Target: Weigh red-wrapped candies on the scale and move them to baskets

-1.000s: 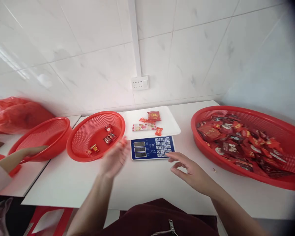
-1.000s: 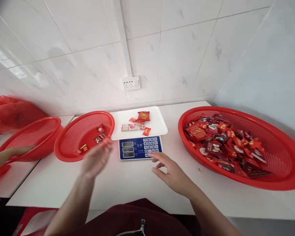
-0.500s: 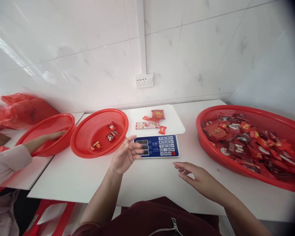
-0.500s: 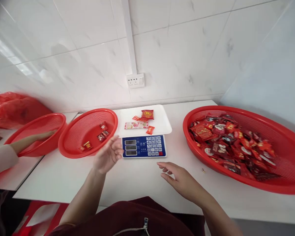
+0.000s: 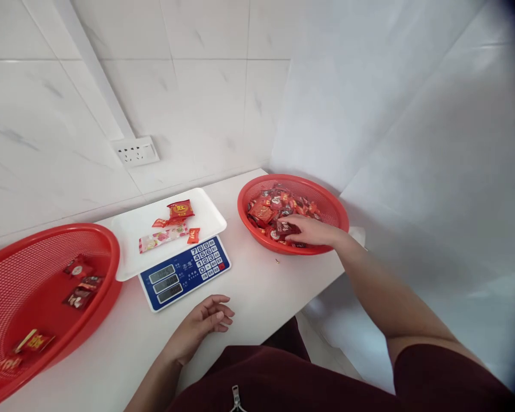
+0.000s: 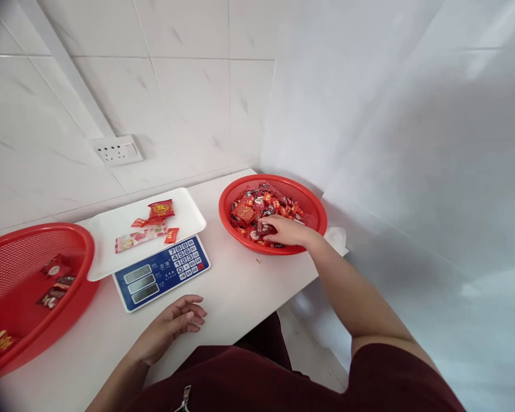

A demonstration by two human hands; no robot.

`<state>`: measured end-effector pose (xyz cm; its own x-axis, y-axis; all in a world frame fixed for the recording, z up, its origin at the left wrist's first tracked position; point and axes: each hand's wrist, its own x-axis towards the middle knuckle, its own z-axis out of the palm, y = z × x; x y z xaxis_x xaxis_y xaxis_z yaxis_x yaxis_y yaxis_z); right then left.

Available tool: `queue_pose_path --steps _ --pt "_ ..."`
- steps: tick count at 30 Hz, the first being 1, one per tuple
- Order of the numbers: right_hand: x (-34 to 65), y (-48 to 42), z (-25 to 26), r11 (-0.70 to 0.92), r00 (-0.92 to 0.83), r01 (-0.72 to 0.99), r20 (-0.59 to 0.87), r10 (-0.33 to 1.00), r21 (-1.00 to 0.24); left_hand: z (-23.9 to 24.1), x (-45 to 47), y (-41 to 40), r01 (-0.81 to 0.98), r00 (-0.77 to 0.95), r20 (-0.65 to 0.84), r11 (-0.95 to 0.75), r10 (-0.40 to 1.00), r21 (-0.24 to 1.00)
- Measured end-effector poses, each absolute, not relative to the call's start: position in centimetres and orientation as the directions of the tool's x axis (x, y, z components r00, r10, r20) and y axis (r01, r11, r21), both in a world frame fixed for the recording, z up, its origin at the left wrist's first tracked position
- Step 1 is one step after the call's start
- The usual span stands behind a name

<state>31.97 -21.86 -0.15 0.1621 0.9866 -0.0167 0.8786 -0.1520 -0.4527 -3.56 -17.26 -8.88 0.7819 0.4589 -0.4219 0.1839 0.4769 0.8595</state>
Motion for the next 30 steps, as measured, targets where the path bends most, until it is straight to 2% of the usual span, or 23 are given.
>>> queue_pose_path --steps 3,12,16,21,26,30 --pt "32.8 -21.0 -1.0 -0.167 0.143 0.901 -0.090 0.986 -0.400 -9.5 -3.5 -17.4 0.182 0.794 -0.426 0.499 0.434 0.847" --pt "34.6 -19.7 0.4 -0.358 0.430 0.813 0.059 0.901 -0.459 -9.7 -3.8 -17.1 0.172 0.768 -0.438 0.509 0.466 0.843" --pt "34.4 -19.6 0.8 -0.350 0.480 0.744 0.090 0.873 -0.569 -9.9 -3.8 -16.9 0.153 0.780 -0.430 0.527 0.455 0.836" --pt "33.6 -19.5 0.6 -0.324 0.447 0.492 -0.085 0.890 -0.808 -9.9 -3.7 -16.9 0.145 0.779 -0.420 0.517 0.466 0.843" --pt "32.7 -19.4 0.1 -0.313 0.463 0.348 -0.128 0.877 -0.884 -8.4 -3.7 -17.2 0.133 0.800 -0.379 0.480 0.465 0.867" --pt "32.0 -19.6 0.1 -0.333 0.591 0.235 -0.138 0.794 -0.913 -7.5 -3.7 -17.7 0.102 0.783 -0.372 0.486 0.498 0.868"
